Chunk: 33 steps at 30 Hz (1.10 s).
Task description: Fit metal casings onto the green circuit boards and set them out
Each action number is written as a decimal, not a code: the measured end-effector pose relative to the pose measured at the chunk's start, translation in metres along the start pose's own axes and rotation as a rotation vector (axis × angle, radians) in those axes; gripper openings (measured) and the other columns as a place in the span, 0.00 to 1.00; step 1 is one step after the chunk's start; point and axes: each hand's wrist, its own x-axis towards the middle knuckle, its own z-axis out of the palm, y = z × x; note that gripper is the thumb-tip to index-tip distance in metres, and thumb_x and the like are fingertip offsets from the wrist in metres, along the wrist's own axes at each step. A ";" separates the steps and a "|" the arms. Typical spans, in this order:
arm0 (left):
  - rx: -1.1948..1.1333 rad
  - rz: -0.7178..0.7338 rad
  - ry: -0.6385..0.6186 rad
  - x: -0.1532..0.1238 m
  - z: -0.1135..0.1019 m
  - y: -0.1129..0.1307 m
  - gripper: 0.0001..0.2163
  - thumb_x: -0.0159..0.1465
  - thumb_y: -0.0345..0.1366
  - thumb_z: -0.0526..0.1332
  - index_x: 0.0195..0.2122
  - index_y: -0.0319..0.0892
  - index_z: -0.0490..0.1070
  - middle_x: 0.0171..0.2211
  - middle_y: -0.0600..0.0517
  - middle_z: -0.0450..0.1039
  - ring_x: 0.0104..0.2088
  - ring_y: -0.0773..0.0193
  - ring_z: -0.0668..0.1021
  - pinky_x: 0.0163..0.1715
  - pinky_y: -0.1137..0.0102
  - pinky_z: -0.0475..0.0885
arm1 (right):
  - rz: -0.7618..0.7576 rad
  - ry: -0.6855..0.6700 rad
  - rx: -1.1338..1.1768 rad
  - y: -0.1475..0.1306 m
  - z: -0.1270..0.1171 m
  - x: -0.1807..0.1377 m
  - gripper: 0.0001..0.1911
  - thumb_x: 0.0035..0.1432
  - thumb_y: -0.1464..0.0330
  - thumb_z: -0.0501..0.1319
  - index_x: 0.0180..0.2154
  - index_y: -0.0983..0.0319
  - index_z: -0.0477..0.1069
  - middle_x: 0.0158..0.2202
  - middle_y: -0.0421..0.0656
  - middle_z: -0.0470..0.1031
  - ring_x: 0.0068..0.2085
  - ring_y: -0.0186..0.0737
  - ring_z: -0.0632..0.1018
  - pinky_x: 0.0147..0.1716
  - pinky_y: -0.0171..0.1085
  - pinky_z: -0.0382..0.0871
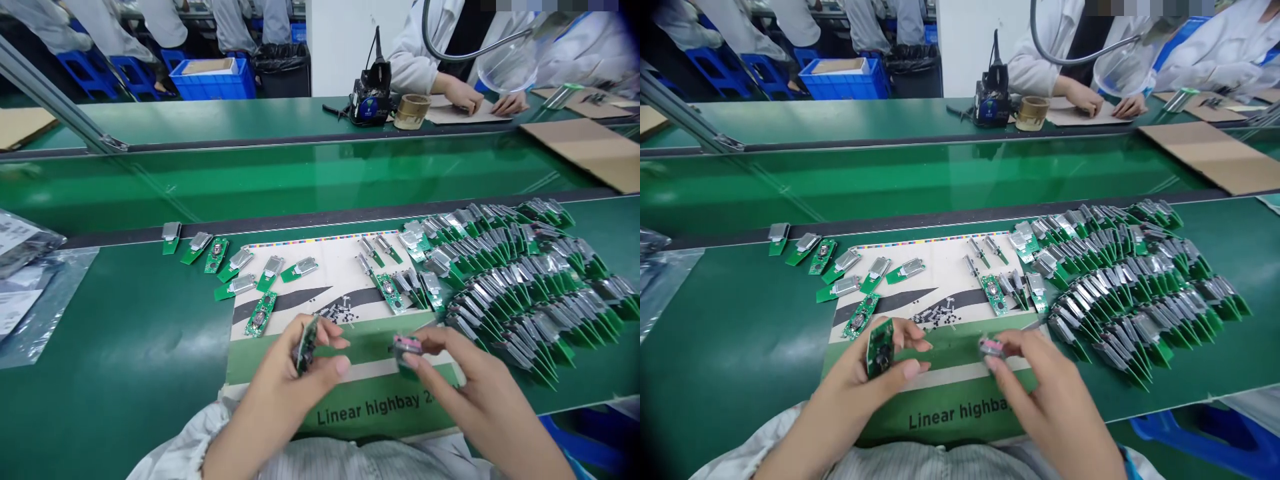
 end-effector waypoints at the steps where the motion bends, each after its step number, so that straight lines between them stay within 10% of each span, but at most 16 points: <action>1: -0.030 -0.017 0.036 0.001 -0.003 -0.001 0.07 0.58 0.35 0.66 0.32 0.44 0.66 0.38 0.53 0.70 0.39 0.62 0.74 0.36 0.68 0.73 | -0.014 0.047 -0.132 0.010 0.001 0.001 0.11 0.67 0.60 0.53 0.42 0.59 0.67 0.35 0.45 0.74 0.35 0.45 0.77 0.28 0.38 0.73; 10: -0.252 -0.186 0.165 -0.005 -0.017 -0.002 0.13 0.58 0.46 0.64 0.36 0.42 0.72 0.24 0.57 0.62 0.21 0.71 0.59 0.19 0.75 0.56 | -0.117 0.120 -0.554 0.021 0.020 0.021 0.18 0.68 0.58 0.48 0.41 0.65 0.69 0.35 0.52 0.70 0.37 0.53 0.71 0.35 0.48 0.66; 14: -0.342 -0.174 0.166 -0.007 -0.016 0.002 0.14 0.63 0.45 0.56 0.36 0.40 0.74 0.24 0.54 0.64 0.21 0.70 0.60 0.18 0.74 0.56 | -0.186 -0.001 -0.520 -0.010 0.045 0.043 0.02 0.61 0.72 0.61 0.33 0.62 0.69 0.32 0.45 0.70 0.36 0.47 0.71 0.37 0.43 0.65; 26: -0.072 -0.117 0.162 -0.008 -0.028 -0.006 0.16 0.55 0.39 0.70 0.46 0.53 0.74 0.42 0.55 0.71 0.40 0.65 0.69 0.38 0.74 0.64 | -0.120 -0.048 -0.485 -0.012 0.082 0.048 0.09 0.61 0.80 0.55 0.31 0.63 0.68 0.31 0.47 0.68 0.35 0.49 0.66 0.37 0.45 0.60; 33: -0.138 -0.021 0.171 -0.006 -0.037 -0.008 0.13 0.47 0.40 0.75 0.30 0.48 0.73 0.25 0.59 0.68 0.28 0.69 0.67 0.28 0.77 0.61 | -0.142 -0.015 -0.250 -0.006 0.079 0.046 0.11 0.62 0.79 0.50 0.30 0.61 0.63 0.30 0.46 0.67 0.33 0.47 0.68 0.35 0.45 0.64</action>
